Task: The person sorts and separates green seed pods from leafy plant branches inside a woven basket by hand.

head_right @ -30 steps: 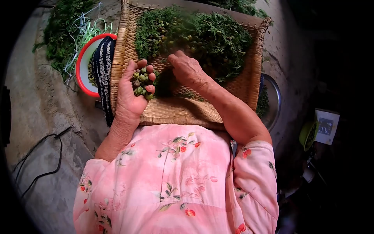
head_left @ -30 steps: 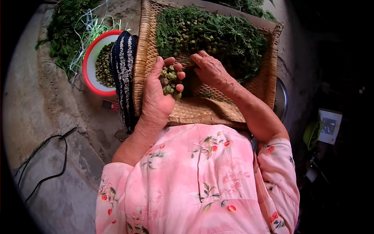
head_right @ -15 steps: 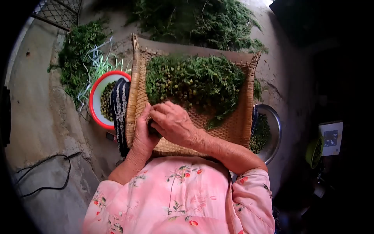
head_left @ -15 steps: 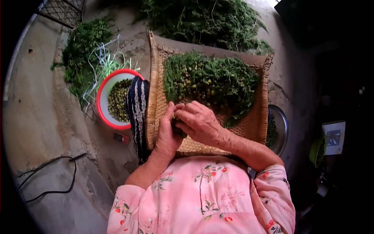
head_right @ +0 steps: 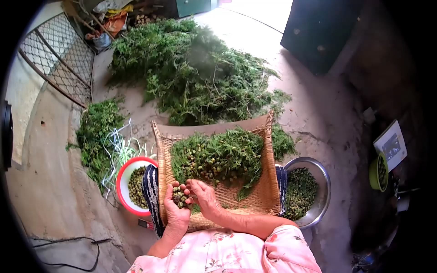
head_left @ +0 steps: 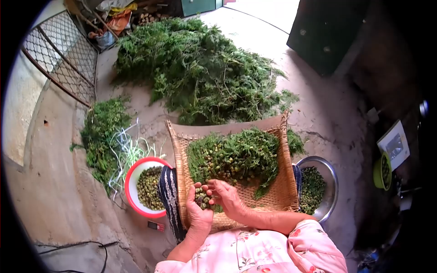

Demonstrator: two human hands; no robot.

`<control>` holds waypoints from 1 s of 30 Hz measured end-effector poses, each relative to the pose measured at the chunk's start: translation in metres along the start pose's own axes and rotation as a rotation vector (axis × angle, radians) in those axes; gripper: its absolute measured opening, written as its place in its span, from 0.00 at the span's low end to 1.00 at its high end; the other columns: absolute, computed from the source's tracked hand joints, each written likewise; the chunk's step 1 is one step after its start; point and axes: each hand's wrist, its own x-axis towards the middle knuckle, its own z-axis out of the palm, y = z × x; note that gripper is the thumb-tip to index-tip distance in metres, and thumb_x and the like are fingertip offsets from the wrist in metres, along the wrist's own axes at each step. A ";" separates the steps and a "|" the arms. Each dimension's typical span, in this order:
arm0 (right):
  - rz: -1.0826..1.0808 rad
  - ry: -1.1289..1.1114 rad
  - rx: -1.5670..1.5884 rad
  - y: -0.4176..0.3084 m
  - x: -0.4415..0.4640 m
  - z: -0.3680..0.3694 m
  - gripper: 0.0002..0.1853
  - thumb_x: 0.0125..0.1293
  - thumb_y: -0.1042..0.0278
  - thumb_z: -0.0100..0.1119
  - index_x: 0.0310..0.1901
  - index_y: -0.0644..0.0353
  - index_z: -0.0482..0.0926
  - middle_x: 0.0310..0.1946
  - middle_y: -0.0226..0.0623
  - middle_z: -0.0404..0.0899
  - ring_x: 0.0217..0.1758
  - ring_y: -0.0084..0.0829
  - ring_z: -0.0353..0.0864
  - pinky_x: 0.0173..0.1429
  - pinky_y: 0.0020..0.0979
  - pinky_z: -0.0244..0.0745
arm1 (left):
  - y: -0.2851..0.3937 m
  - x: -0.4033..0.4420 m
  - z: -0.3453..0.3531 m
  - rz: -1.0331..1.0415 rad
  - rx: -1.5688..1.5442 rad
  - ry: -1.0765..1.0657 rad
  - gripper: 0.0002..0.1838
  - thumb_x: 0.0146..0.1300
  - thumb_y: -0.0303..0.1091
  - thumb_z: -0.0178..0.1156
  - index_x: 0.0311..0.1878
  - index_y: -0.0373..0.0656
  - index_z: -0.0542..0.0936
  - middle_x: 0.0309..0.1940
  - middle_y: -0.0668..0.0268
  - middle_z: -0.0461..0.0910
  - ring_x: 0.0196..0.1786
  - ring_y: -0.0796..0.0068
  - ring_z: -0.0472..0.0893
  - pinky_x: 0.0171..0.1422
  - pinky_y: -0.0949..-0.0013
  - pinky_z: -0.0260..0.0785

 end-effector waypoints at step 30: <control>0.110 -0.625 0.643 0.035 0.026 -0.056 0.11 0.71 0.67 0.38 0.50 0.57 0.69 0.43 0.36 0.72 0.41 0.24 0.72 0.44 0.22 0.71 | -0.032 -0.013 0.018 1.435 1.466 -0.302 0.12 0.60 0.37 0.59 0.44 0.44 0.79 0.41 0.64 0.78 0.48 0.61 0.76 0.62 0.55 0.62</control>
